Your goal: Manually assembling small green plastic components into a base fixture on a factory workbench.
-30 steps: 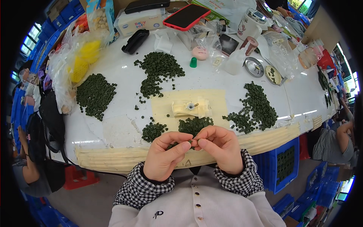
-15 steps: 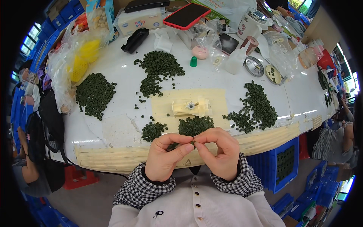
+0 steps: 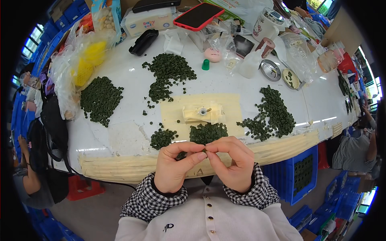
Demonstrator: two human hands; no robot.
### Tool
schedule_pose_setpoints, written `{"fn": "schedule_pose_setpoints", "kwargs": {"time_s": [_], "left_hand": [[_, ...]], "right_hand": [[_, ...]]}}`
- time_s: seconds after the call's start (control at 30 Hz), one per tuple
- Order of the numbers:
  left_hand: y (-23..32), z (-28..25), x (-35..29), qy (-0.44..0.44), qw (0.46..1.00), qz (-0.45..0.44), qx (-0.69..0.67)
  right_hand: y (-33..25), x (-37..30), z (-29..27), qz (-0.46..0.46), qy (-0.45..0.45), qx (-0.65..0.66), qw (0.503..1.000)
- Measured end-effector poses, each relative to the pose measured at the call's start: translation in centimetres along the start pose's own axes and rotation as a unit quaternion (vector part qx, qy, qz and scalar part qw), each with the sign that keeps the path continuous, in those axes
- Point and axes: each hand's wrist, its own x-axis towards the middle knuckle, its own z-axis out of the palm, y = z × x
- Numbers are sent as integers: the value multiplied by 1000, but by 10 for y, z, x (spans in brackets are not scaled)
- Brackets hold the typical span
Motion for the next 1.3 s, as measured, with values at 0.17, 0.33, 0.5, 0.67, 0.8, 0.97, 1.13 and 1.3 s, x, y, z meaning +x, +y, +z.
{"fn": "schedule_pose_setpoints", "kwargs": {"time_s": [0.17, 0.33, 0.5, 0.67, 0.8, 0.97, 1.13, 1.3], "left_hand": [[1, -2, 1, -8, 1000, 0, -15], [5, -6, 1, -52, 996, 7, 66], [12, -4, -2, -44, 997, -27, 59], [11, -8, 1, -72, 995, -55, 47], [15, -9, -2, -83, 983, -43, 158], [19, -3, -2, -88, 982, -3, 165], [16, -7, -1, -81, 979, 13, 187], [15, -7, -2, -60, 976, 19, 210]], "right_hand": [[-2, 3, -4, -22, -25, -1, 999], [8, 3, -11, 34, -59, 82, 994], [7, 4, -9, -59, -56, -8, 997], [8, 6, -10, -120, -67, -30, 990], [7, 9, -13, -173, -72, -80, 979], [7, 12, -17, -200, -102, -101, 969], [6, 10, -14, -147, -100, -53, 983], [4, 4, -10, -11, -84, 45, 995]]}}
